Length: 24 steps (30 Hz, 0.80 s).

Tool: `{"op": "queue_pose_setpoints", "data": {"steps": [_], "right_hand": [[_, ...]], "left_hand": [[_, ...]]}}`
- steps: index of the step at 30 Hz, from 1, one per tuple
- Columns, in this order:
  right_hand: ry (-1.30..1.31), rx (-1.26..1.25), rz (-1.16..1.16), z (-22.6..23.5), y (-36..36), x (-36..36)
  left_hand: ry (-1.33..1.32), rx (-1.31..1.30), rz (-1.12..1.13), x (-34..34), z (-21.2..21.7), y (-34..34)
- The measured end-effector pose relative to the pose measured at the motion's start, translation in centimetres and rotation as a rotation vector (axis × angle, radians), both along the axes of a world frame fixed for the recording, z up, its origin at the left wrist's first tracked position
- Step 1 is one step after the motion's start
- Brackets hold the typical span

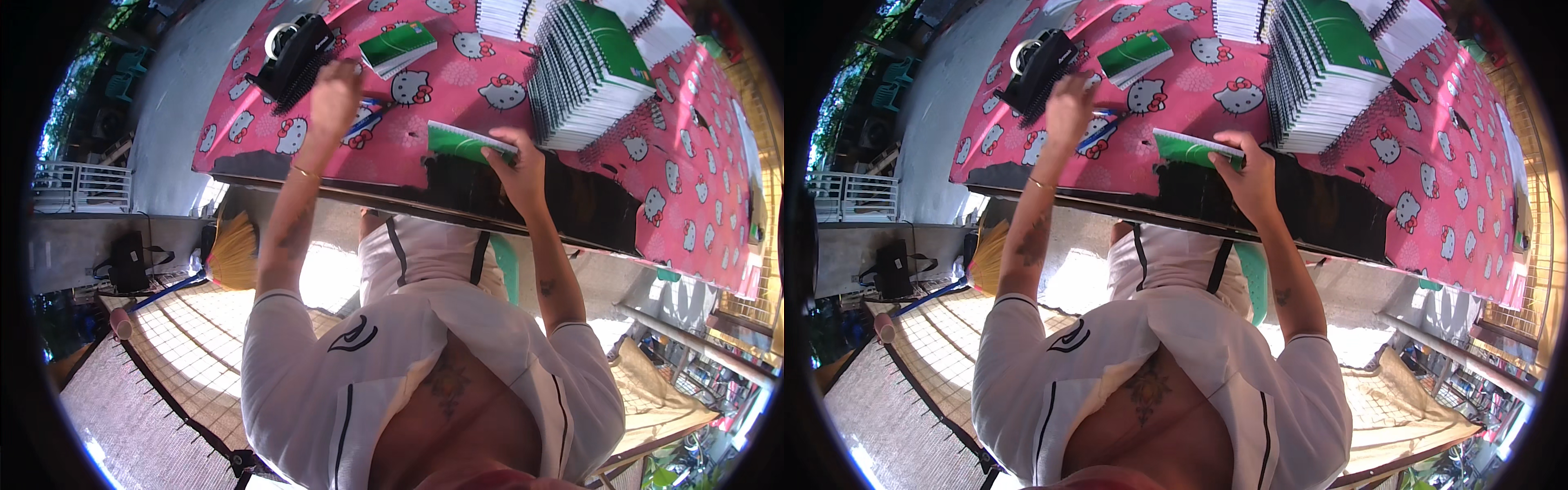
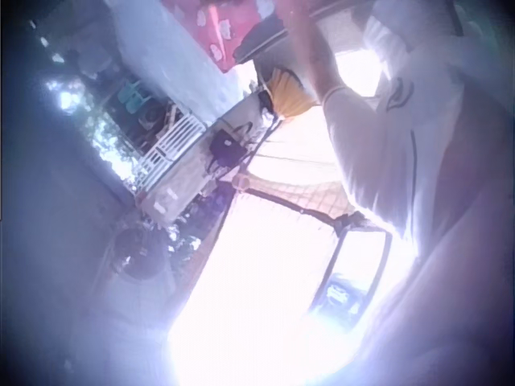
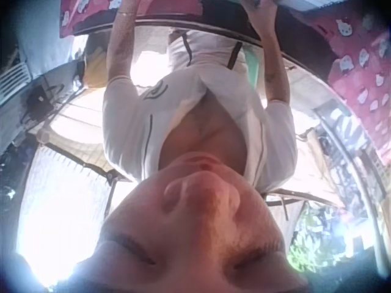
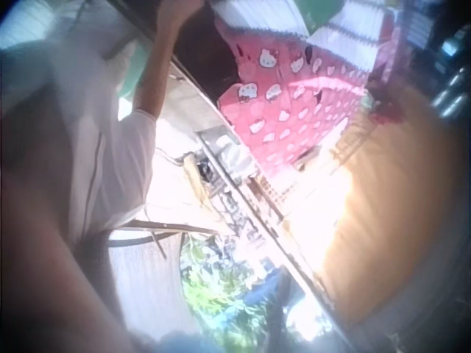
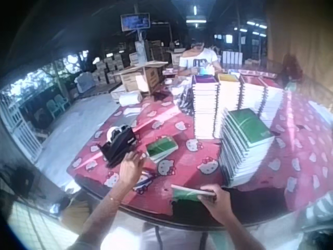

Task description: The person applies small pieces of tape to the edges of green and purple booklets by hand, then stacks the taped booklets into piles on a table.

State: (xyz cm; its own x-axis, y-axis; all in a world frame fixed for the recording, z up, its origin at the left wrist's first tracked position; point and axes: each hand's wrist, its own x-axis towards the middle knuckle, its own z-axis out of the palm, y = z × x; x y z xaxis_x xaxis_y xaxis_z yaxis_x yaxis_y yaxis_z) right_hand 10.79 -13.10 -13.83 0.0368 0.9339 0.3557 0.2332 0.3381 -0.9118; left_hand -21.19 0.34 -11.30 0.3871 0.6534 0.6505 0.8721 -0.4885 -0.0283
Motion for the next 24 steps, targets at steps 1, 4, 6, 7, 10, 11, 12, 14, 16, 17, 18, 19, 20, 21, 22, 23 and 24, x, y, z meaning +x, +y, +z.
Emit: {"op": "queue_pose_setpoints", "data": {"steps": [1, 4, 6, 7, 10, 11, 12, 14, 16, 17, 18, 19, 20, 21, 22, 23, 24], "right_hand": [[0.019, -0.033, -0.004, 0.0, 0.1, 0.0], [0.113, -0.082, 0.089, 0.2, 0.5, -0.5], [0.097, -0.135, 0.149, 0.0, 0.5, -0.4], [0.091, -0.157, 0.18, -0.1, 0.5, -0.3], [0.009, -0.042, 0.172, -0.6, 0.7, 0.0], [0.023, -0.052, 0.176, -0.7, 0.5, -0.1], [0.034, -0.053, 0.172, -0.7, 0.7, -0.2], [0.058, -0.107, 0.178, -0.7, 0.8, -0.2], [0.078, -0.206, 0.204, -1.1, 0.8, -0.1], [0.08, -0.195, 0.207, -1.0, 0.8, -0.1], [0.082, -0.186, 0.21, -0.8, 0.6, -0.2], [0.082, -0.184, 0.218, -0.7, 0.5, -0.2], [0.072, -0.195, 0.222, -0.3, 0.5, -0.3], [0.07, -0.187, 0.224, -0.3, 0.5, -0.3], [0.068, -0.18, 0.226, -0.4, 0.6, -0.2], [0.066, -0.173, 0.227, -0.5, 0.6, -0.2], [0.061, -0.165, 0.222, -0.6, 0.6, -0.2]], "left_hand": [[0.011, -0.05, 0.243, -3.7, -0.9, 1.8], [0.25, -0.157, 0.391, -10.8, -4.5, 3.6], [0.167, -0.081, 0.35, -9.8, -5.0, 3.7], [0.126, -0.039, 0.33, -8.9, -4.4, 3.4], [0.072, 0.029, 0.297, -7.1, -2.9, 2.3], [0.057, 0.011, 0.29, -6.6, -2.6, 1.8], [-0.001, 0.06, 0.247, -4.4, -1.0, 0.3], [-0.146, -0.12, 0.135, -0.7, 1.7, -3.2], [-0.445, -0.361, -0.144, 2.6, 1.5, -7.3], [-0.49, -0.359, -0.225, 4.6, 2.5, -9.5], [-0.52, -0.471, -0.205, 5.4, 2.5, -10.8], [-0.533, -0.464, -0.221, 5.7, 2.4, -11.4], [-0.546, -0.457, -0.237, 6.0, 2.4, -11.7], [-0.559, -0.453, -0.251, 6.2, 2.2, -11.9], [-0.563, -0.427, -0.246, 6.4, 1.9, -11.9], [-0.571, -0.392, -0.27, 6.5, 1.4, -11.6], [-0.579, -0.363, -0.294, 6.7, 0.9, -11.2]]}}
